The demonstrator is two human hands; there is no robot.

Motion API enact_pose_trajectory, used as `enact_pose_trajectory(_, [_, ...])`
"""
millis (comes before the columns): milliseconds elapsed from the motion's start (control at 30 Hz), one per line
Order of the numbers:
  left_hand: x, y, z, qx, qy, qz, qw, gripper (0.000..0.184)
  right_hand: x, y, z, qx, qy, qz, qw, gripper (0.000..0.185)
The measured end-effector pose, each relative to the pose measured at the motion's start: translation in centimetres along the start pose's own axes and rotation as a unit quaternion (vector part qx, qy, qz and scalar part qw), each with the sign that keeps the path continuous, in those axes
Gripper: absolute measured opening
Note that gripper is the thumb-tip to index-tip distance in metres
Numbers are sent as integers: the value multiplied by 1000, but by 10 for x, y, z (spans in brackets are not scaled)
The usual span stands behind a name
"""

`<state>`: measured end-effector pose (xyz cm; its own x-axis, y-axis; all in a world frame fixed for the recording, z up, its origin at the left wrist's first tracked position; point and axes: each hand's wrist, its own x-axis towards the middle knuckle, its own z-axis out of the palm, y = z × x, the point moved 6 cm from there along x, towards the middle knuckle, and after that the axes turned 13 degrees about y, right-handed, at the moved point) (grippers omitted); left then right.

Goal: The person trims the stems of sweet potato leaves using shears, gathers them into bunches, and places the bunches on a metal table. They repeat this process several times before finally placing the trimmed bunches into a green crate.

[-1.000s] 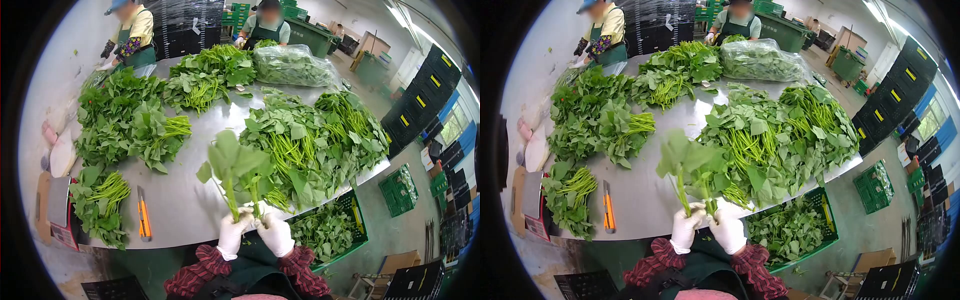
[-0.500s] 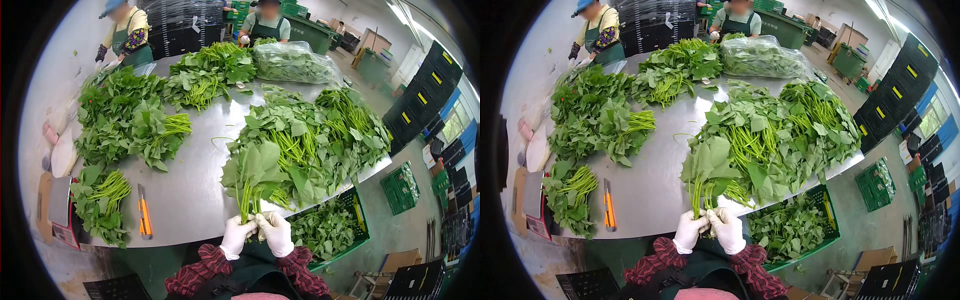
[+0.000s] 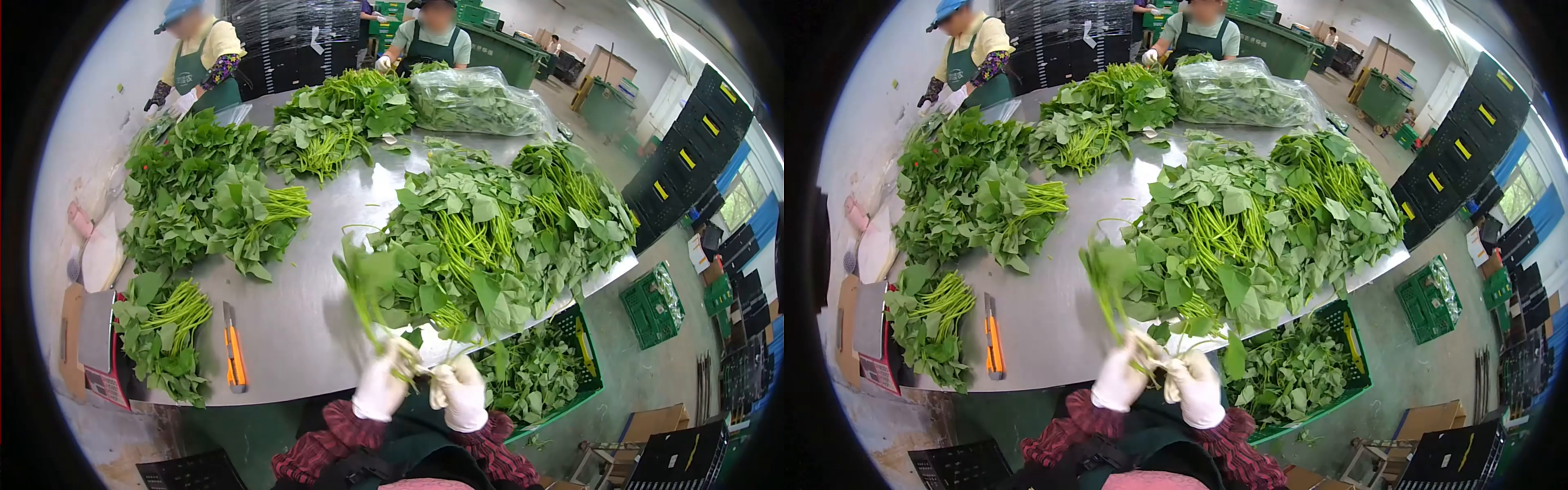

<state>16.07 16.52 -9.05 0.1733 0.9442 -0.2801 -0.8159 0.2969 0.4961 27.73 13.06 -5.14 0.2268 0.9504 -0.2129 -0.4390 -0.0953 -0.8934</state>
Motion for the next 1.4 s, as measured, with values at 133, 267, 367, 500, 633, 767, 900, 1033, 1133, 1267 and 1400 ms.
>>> enact_pose_trajectory(133, [15, 76, -49, -133, 188, 113, 967, 12, 11, -72, -59, 12, 134, -218, 967, 22])
enact_pose_trajectory(267, [12, 110, -64, -141, 136, 164, 967, 16, 53, -100, -185, -348, 414, -181, 822, 45])
enact_pose_trajectory(367, [9, 107, -48, -113, 47, 178, 976, 18, 60, -88, -170, -698, 391, -225, 557, 41])
enact_pose_trajectory(500, [9, 88, -35, -128, 50, 133, 982, 19, 68, -46, -84, -645, 193, -336, 659, 29])
enact_pose_trajectory(633, [7, 80, -33, -85, 31, 92, 992, 15, 115, 13, -63, -733, 86, -236, 632, 29])
enact_pose_trajectory(767, [6, 87, -39, -75, 39, 105, 991, 16, 96, -53, -25, -615, 136, -386, 674, 22])
enact_pose_trajectory(900, [9, 80, -32, -85, 42, 99, 990, 16, 88, -69, -24, -428, 163, -317, 830, 26])
enact_pose_trajectory(1033, [11, 73, -20, -63, 25, 111, 992, 17, 79, -57, -29, -57, 138, -114, 982, 31])
enact_pose_trajectory(1133, [5, 65, -29, -17, 99, 111, 989, 18, 96, -34, -31, -90, 114, -78, 986, 29])
enact_pose_trajectory(1267, [5, 58, -36, 24, 139, 99, 985, 15, 92, -43, -23, -77, 161, -148, 973, 30])
enact_pose_trajectory(1400, [6, 48, -34, 58, 150, 92, 983, 13, 80, -31, -13, -66, 79, -96, 990, 30])
